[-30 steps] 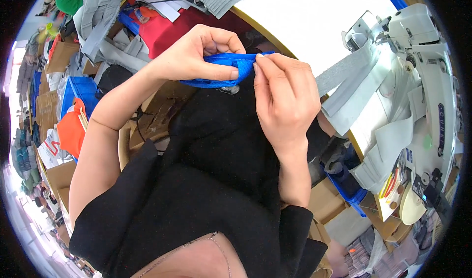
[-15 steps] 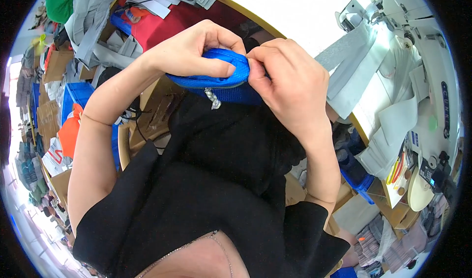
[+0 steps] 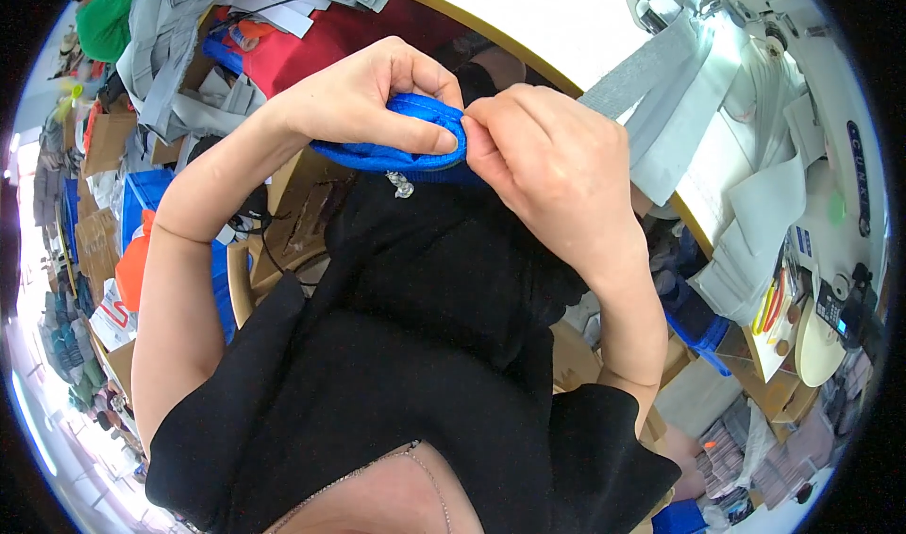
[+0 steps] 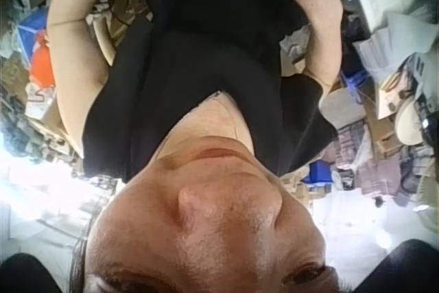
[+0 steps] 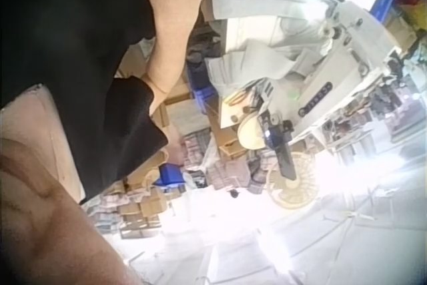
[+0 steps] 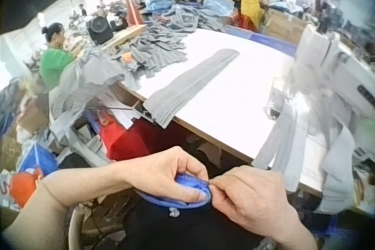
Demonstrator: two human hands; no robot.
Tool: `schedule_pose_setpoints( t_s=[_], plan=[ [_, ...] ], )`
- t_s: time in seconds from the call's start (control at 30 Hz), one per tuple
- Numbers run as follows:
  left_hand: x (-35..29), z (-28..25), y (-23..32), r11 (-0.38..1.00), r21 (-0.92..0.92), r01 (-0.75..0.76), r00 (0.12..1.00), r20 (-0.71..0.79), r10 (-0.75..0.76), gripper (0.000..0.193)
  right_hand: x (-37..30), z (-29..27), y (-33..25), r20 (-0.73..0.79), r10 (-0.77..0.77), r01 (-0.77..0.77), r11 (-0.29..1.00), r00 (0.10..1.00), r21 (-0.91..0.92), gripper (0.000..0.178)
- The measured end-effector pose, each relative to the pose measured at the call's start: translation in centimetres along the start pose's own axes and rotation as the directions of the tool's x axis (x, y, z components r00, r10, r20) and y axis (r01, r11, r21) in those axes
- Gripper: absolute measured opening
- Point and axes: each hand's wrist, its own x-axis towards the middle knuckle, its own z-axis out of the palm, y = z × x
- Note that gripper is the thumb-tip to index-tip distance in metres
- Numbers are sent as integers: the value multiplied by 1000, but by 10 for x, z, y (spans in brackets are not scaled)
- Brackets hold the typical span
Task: Trimming loose threads and excess material from a blue zippered pouch using thread snips.
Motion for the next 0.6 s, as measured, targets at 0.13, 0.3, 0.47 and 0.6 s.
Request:
schedule_pose_setpoints(
  t_s=[0.13, 0.3, 0.47, 0.6],
  plan=[
    [-1, 2, 1, 998, -50, 48, 998, 34, -46, 20, -5, 1, 9, 124, 187, -213, 943, 975, 255, 8],
    [2, 3, -5, 997, -62, 47, 999, 22, -46, 23, -9, 1, 13, 138, 186, -229, 850, 973, 474, 8],
    [2, 3, 0, 992, -32, 124, 990, 68, -122, 24, -9, 0, 11, 208, 224, -296, 844, 952, 447, 9],
    [2, 4, 2, 992, -39, 122, 987, 110, -117, 20, -13, 3, 10, 334, 322, -462, 672, 886, 579, 11]
  ],
)
